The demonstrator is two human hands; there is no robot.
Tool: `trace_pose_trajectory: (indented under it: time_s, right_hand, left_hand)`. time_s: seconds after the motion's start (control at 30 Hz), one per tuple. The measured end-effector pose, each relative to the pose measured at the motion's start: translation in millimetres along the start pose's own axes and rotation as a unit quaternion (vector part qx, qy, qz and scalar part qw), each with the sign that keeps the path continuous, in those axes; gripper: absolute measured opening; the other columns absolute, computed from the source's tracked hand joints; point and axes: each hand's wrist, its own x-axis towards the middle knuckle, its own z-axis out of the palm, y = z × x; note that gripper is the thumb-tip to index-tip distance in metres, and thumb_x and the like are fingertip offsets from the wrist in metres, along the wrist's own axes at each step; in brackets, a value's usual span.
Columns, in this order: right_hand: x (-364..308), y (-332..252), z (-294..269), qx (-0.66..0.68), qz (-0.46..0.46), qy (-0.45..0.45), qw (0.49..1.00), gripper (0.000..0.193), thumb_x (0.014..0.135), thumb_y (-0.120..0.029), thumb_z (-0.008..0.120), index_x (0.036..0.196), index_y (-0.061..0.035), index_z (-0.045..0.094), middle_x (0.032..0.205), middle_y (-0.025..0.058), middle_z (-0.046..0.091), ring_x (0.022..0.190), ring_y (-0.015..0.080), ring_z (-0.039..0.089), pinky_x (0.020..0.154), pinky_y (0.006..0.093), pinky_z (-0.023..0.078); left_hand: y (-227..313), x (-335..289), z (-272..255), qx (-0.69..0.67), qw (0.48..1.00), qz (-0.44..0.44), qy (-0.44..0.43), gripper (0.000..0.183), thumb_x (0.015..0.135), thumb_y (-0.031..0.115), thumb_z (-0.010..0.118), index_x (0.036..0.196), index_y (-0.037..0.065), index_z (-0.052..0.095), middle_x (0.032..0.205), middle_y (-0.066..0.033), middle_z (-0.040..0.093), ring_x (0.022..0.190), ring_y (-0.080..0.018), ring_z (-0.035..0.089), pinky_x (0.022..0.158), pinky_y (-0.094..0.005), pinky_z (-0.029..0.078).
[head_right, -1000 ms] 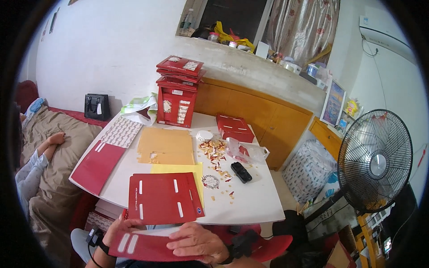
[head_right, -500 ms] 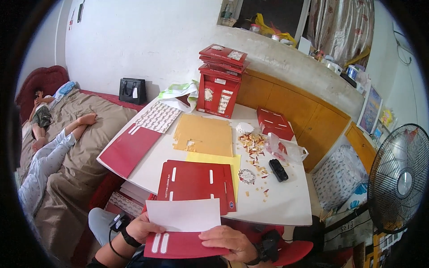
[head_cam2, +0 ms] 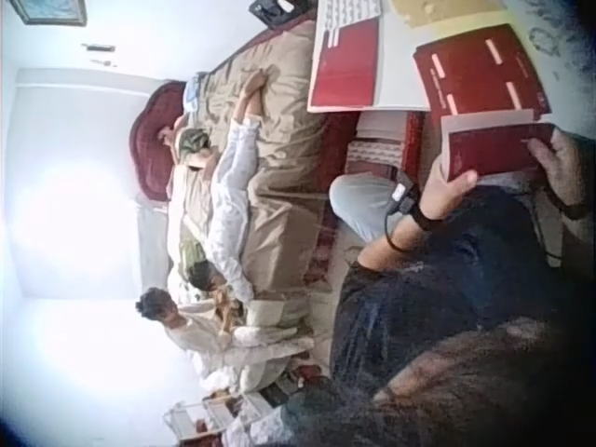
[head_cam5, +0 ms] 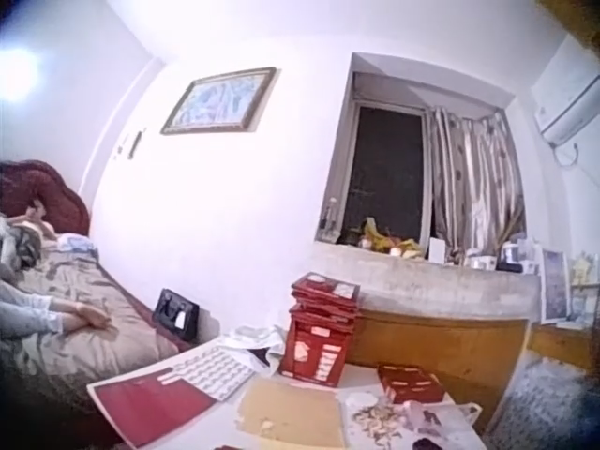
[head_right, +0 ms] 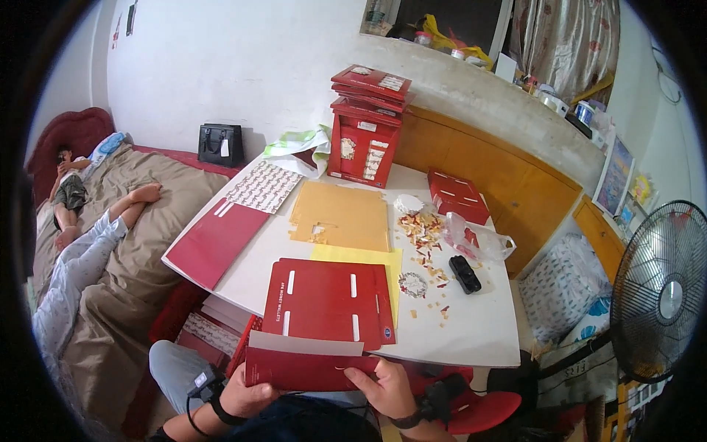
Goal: Assembling and folding red money wallets or envelopes from flat cardstock pieces.
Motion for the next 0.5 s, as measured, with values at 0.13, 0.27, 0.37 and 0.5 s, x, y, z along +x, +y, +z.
trace_pose_trajectory:
  time_s: [0.13, 0.27, 0.37, 0.5]
  right_hand:
    - [-1.5, 20.4, 7.8, 0.056, 0.001, 0.024, 0.998, 0.03, 0.082, -0.012, 0.072, 0.107, -0.0014, 0.061, 0.093, 0.0067, 0.065, 0.084, 0.0117, 0.06, 0.072, 0.0248, 0.047]
    - [1.5, 19.5, 15.8, 0.155, 0.016, 0.103, 0.982, 0.039, 0.077, -0.005, 0.075, 0.11, -0.0016, 0.054, 0.094, 0.0006, 0.058, 0.082, 0.0085, 0.054, 0.068, 0.0204, 0.043]
    - [1.9, 14.5, 17.8, 0.252, 0.109, 0.072, 0.959, 0.041, 0.077, -0.001, 0.074, 0.111, -0.0008, 0.052, 0.099, 0.0051, 0.059, 0.088, 0.01, 0.056, 0.076, 0.0226, 0.046]
    - [0.9, 12.3, 32.6, 0.38, 0.106, 0.122, 0.911, 0.045, 0.077, 0.004, 0.071, 0.116, 0.0, 0.049, 0.103, 0.009, 0.059, 0.095, 0.013, 0.058, 0.085, 0.0278, 0.048]
  left_hand:
    - [-2.1, 0.8, 9.2, -0.039, 0.996, 0.035, 0.075, 0.023, 0.091, 0.013, 0.061, 0.111, 0.001, 0.056, 0.104, -0.0048, 0.06, 0.092, -0.0131, 0.055, 0.079, -0.0293, 0.043]
    - [-3.1, 0.9, 12.2, -0.052, 0.995, 0.044, 0.073, 0.049, 0.088, 0.015, 0.063, 0.129, -0.005, 0.044, 0.13, -0.0184, 0.052, 0.12, -0.0305, 0.051, 0.102, -0.0482, 0.04]
    - [8.3, 0.6, 19.5, -0.025, 0.996, 0.073, 0.04, 0.032, 0.089, 0.015, 0.063, 0.116, -0.001, 0.055, 0.11, -0.0082, 0.062, 0.099, -0.0158, 0.058, 0.086, -0.0331, 0.044]
    - [-3.1, 1.2, 15.8, -0.008, 0.994, 0.107, 0.023, 0.039, 0.088, 0.012, 0.063, 0.123, -0.002, 0.051, 0.116, -0.0122, 0.061, 0.109, -0.0194, 0.057, 0.094, -0.0352, 0.044]
